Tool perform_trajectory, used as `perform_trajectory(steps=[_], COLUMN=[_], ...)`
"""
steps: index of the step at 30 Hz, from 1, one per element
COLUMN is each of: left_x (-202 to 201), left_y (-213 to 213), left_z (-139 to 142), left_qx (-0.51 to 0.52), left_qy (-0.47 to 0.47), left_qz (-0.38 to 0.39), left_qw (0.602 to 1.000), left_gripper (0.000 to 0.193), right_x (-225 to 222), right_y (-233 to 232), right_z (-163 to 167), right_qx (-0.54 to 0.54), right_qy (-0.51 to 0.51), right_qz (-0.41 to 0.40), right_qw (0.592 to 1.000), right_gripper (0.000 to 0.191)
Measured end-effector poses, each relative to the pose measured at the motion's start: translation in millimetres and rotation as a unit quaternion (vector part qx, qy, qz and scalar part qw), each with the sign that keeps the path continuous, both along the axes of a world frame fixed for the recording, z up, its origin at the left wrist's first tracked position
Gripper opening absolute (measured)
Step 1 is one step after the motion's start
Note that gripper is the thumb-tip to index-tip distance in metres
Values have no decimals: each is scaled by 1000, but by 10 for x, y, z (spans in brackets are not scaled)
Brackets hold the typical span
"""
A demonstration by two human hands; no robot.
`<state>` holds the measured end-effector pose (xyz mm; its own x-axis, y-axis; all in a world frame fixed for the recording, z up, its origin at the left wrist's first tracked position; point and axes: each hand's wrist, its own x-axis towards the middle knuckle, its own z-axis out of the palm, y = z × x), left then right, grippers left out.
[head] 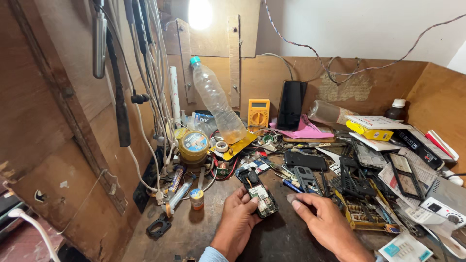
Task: The person disassembles a small electronic device, likely a mobile phone, using a screwdriver and a plastic pry tool. They remove the back cover, unscrew internal components, and carefully separate the battery from the main body.
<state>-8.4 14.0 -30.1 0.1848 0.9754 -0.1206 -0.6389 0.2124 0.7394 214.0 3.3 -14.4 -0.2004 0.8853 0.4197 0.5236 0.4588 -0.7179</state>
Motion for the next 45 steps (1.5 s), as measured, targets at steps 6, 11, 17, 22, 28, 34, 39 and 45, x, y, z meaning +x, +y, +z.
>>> perform_trajectory(steps=[6,11,17,22,28,34,39,45], left_x=[-14,-17,-1,12,62,36,1,-33], left_y=[-60,-97,-96,-134,-159,-116,-52,18], left_z=[-55,-30,49,112,161,153,92,-60], left_qx=[13,20,8,0,-21,-16,-21,-54], left_qy=[19,-12,-30,-22,31,32,39,72], left_qz=[13,14,26,43,55,44,77,76], left_qw=[1000,1000,999,999,998,998,996,993], left_gripper=[33,35,36,34,31,27,25,26], right_x=[-379,-516,-334,-310,-315,-229,-161,-88], right_y=[-110,-64,23,-90,-278,-259,-108,168], right_z=[250,237,24,14,94,232,325,463], right_qx=[-190,-243,-129,-69,-95,-68,63,100], right_qy=[88,105,96,-91,-152,-199,-186,-165], right_qz=[-128,-174,-108,-186,-212,-237,-226,-185], right_qw=[969,949,981,976,961,948,954,964], right_gripper=[35,37,36,25,22,24,16,13])
